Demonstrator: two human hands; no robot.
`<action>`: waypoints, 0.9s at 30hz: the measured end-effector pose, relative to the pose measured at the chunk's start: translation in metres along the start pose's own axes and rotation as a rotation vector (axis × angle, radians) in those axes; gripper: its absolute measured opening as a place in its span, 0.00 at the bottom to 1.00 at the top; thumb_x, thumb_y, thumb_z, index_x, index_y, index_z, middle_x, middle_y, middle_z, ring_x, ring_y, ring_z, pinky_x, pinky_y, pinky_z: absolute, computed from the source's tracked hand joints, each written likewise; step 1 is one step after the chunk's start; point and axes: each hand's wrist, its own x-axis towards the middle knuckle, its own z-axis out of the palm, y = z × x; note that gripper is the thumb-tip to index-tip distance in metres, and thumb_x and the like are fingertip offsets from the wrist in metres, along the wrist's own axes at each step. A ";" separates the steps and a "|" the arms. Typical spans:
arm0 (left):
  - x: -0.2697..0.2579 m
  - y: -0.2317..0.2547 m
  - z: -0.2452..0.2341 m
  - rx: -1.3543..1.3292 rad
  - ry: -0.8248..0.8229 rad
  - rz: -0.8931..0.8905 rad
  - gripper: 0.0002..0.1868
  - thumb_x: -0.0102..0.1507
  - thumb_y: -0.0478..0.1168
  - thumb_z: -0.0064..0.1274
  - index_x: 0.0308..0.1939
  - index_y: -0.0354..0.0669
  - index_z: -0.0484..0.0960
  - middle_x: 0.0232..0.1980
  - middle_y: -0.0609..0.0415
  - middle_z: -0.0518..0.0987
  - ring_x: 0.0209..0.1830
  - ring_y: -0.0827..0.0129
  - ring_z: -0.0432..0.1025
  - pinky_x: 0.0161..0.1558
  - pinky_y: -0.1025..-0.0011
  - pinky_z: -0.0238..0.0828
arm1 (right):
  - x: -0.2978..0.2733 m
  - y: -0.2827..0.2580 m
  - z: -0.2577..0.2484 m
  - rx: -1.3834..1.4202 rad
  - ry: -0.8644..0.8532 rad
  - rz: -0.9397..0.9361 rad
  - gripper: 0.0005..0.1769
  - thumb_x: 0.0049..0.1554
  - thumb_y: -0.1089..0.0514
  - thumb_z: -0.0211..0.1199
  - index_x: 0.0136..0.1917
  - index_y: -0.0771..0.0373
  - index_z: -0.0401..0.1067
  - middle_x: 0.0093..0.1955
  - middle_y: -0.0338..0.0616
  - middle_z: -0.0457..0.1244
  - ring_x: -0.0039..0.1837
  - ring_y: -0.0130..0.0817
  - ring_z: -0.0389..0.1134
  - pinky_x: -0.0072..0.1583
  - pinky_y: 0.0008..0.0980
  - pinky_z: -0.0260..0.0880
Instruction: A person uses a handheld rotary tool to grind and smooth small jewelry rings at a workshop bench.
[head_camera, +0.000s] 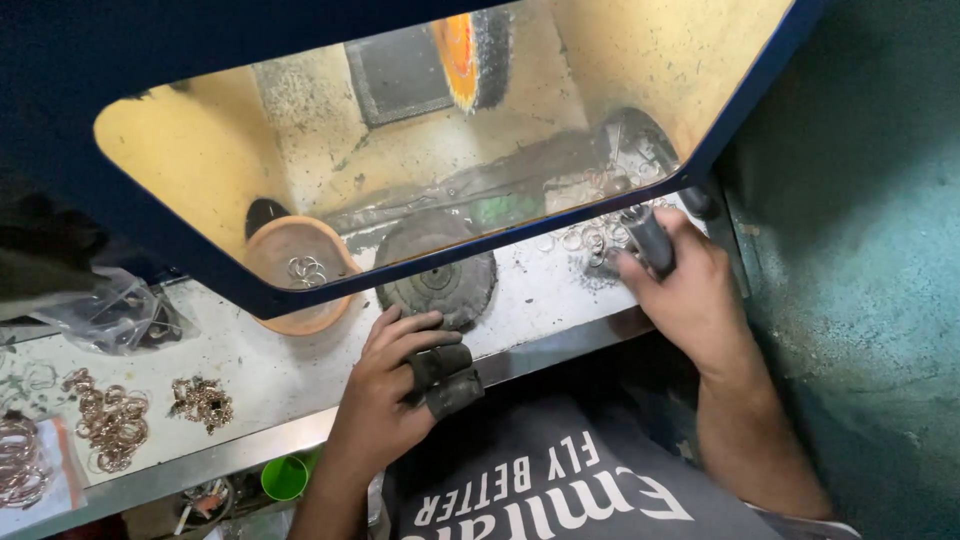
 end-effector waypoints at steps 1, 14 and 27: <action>0.001 0.000 0.000 0.001 0.007 0.012 0.15 0.59 0.45 0.66 0.47 0.45 0.88 0.55 0.58 0.83 0.65 0.53 0.74 0.74 0.39 0.53 | -0.005 0.013 0.003 0.029 0.069 -0.067 0.30 0.53 0.45 0.70 0.64 0.59 0.67 0.52 0.57 0.70 0.57 0.60 0.70 0.56 0.48 0.66; -0.002 0.001 0.005 0.052 0.004 0.086 0.16 0.57 0.43 0.69 0.47 0.44 0.88 0.55 0.57 0.83 0.62 0.52 0.75 0.70 0.40 0.57 | 0.010 -0.022 0.011 -0.271 0.024 -0.296 0.20 0.53 0.50 0.69 0.58 0.53 0.70 0.51 0.42 0.68 0.45 0.56 0.71 0.41 0.52 0.69; -0.005 0.003 -0.003 -0.107 0.003 0.073 0.16 0.60 0.45 0.66 0.50 0.46 0.87 0.57 0.57 0.82 0.65 0.57 0.74 0.75 0.43 0.53 | 0.027 -0.032 0.021 -0.255 0.092 -0.488 0.31 0.54 0.50 0.71 0.69 0.53 0.72 0.52 0.52 0.71 0.52 0.55 0.72 0.49 0.47 0.72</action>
